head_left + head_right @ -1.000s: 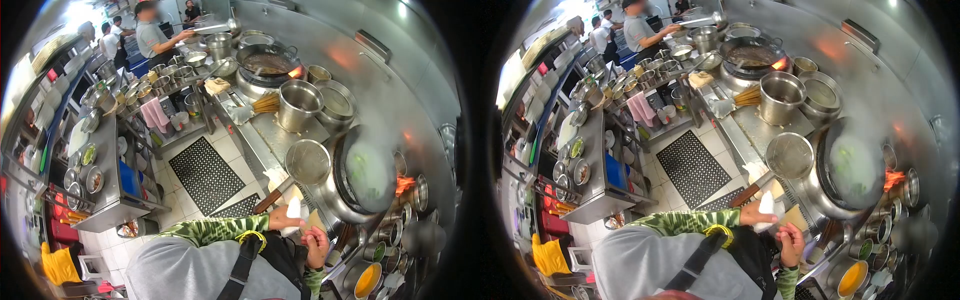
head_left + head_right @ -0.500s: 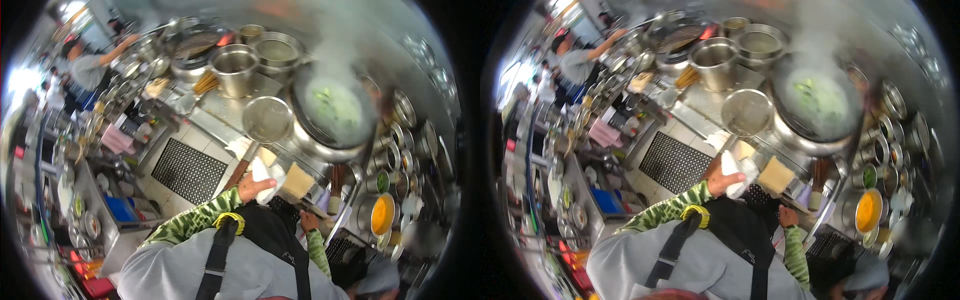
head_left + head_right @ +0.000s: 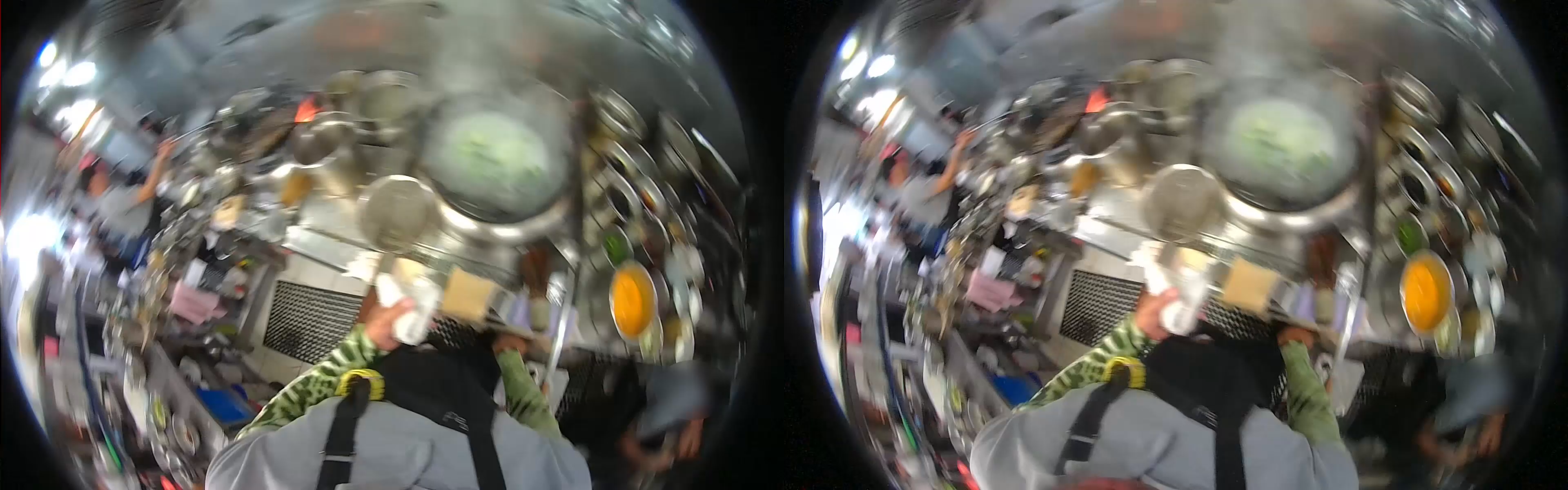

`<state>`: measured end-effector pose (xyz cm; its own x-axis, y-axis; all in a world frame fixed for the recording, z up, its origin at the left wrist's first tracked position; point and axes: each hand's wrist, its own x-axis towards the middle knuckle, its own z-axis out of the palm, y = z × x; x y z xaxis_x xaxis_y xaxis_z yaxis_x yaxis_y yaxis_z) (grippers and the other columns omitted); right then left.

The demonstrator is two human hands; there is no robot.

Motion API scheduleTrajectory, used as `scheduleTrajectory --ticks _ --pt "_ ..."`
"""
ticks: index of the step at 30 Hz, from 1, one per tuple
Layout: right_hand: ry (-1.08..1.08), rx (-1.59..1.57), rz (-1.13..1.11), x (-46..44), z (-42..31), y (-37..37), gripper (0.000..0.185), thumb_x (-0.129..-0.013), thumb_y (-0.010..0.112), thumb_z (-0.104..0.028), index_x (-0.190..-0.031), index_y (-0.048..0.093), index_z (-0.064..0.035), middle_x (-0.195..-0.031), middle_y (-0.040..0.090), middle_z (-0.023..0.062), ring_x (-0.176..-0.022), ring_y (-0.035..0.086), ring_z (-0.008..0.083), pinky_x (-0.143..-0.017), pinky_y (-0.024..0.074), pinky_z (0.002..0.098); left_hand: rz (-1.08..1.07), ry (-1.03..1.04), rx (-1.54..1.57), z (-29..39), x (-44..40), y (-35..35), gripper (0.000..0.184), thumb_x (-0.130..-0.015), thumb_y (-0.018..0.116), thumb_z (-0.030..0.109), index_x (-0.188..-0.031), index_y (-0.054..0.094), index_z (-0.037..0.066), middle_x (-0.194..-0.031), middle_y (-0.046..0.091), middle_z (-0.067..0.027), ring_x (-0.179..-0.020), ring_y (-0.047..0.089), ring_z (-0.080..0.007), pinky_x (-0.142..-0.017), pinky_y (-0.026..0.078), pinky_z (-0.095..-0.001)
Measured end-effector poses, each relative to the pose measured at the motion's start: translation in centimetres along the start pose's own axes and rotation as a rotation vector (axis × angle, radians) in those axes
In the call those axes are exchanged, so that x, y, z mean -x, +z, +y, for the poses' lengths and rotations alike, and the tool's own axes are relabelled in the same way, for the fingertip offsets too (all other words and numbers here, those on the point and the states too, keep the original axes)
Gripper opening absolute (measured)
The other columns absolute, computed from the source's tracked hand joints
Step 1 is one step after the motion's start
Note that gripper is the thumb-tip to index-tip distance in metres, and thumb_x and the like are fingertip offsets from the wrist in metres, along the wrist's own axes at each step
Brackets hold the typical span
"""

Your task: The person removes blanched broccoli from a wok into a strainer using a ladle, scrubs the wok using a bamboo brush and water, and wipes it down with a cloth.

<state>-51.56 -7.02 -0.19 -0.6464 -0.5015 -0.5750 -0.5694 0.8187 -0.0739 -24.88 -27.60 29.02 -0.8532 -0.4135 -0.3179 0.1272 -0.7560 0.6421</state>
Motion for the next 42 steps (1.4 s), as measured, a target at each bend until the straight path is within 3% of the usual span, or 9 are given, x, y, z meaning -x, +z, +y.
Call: scheduleTrajectory --ticks 12,20,31,34,35,37,38,39,42 --pt "-0.006 -0.103 0.038 -2.1 0.2 -3.8 0.056 -0.092 0.047 -0.043 -0.136 0.046 -0.0087 -0.145 0.037 0.0183 -0.130 0.041 0.0363 -0.103 0.0362 0.0486 -0.018 0.071 -0.220 0.8 1.6 4.2 0.044 -0.084 0.072 0.031 -0.109 0.056 -0.001 -0.088 0.063 -0.0107 -0.076 0.064 -0.0189 -0.066 0.052 -0.0313" --pt "0.010 -0.126 0.056 -2.5 0.0 -4.3 0.056 -0.092 0.048 -0.042 -0.136 0.046 -0.0091 -0.146 0.036 0.0188 -0.128 0.043 0.0363 -0.102 0.0380 0.0480 -0.006 0.235 -0.471 -0.5 3.4 1.6 0.039 -0.089 0.067 0.029 -0.114 0.056 0.001 -0.090 0.060 -0.0019 -0.084 0.054 -0.0097 -0.073 0.045 -0.0265" --pt "0.013 -0.150 0.057 -2.7 0.5 -3.4 0.056 -0.091 0.049 -0.041 -0.137 0.047 -0.0096 -0.147 0.034 0.0195 -0.125 0.045 0.0363 -0.100 0.0403 0.0470 0.192 0.255 -0.571 1.6 4.7 1.7 0.040 -0.088 0.067 0.032 -0.112 0.059 0.001 -0.092 0.064 -0.0050 -0.083 0.059 -0.0109 -0.072 0.049 -0.0273" --pt "0.000 -0.146 0.058 -2.7 1.0 -3.4 0.056 -0.091 0.050 -0.041 -0.137 0.047 -0.0098 -0.147 0.034 0.0197 -0.125 0.046 0.0363 -0.099 0.0410 0.0468 0.425 0.507 -0.670 6.2 2.8 -4.7 0.034 -0.088 0.067 0.028 -0.109 0.061 0.002 -0.089 0.068 -0.0059 -0.079 0.064 -0.0156 -0.073 0.054 -0.0304" --pt "-0.005 -0.146 0.057 -2.9 1.0 -3.5 0.056 -0.091 0.050 -0.041 -0.137 0.047 -0.0098 -0.147 0.034 0.0198 -0.124 0.046 0.0363 -0.099 0.0412 0.0467 0.648 0.417 -1.008 9.8 2.5 -9.1 0.035 -0.086 0.065 0.039 -0.094 0.067 0.005 -0.080 0.067 -0.0066 -0.067 0.063 -0.0175 -0.063 0.051 -0.0335" --pt "-0.015 -0.147 0.061 -3.1 1.0 -4.0 0.056 -0.091 0.050 -0.041 -0.137 0.047 -0.0099 -0.147 0.033 0.0199 -0.124 0.047 0.0364 -0.098 0.0416 0.0465 0.690 0.506 -0.788 19.5 5.4 -9.9 0.035 -0.085 0.063 0.040 -0.094 0.069 0.006 -0.082 0.069 -0.0077 -0.070 0.065 -0.0179 -0.066 0.053 -0.0336" --pt "-0.023 -0.153 0.056 -3.2 0.7 -4.0 0.056 -0.091 0.050 -0.041 -0.137 0.047 -0.0100 -0.147 0.033 0.0200 -0.124 0.047 0.0364 -0.098 0.0418 0.0465 0.778 0.484 -0.983 24.9 7.6 -10.3 0.025 -0.087 0.065 0.028 -0.097 0.068 0.005 -0.088 0.068 -0.0066 -0.076 0.064 -0.0162 -0.071 0.053 -0.0316" --pt "-0.016 -0.161 0.059 -3.0 0.5 -4.4 0.056 -0.091 0.050 -0.041 -0.137 0.047 -0.0100 -0.147 0.033 0.0200 -0.123 0.047 0.0364 -0.098 0.0420 0.0464 0.799 0.723 -1.623 30.8 8.2 -15.8 0.027 -0.085 0.068 0.026 -0.103 0.067 0.006 -0.085 0.067 -0.0067 -0.076 0.064 -0.0172 -0.072 0.053 -0.0319" --pt "-0.016 -0.177 0.063 -2.8 0.3 -5.4 0.055 -0.090 0.051 -0.040 -0.137 0.047 -0.0102 -0.148 0.033 0.0202 -0.123 0.048 0.0364 -0.097 0.0427 0.0461 1.277 0.773 -1.189 42.9 14.1 -15.4 0.067 -0.068 0.081 0.036 -0.111 0.048 -0.003 -0.092 0.065 -0.0171 -0.068 0.065 -0.0256 -0.059 0.056 -0.0371"
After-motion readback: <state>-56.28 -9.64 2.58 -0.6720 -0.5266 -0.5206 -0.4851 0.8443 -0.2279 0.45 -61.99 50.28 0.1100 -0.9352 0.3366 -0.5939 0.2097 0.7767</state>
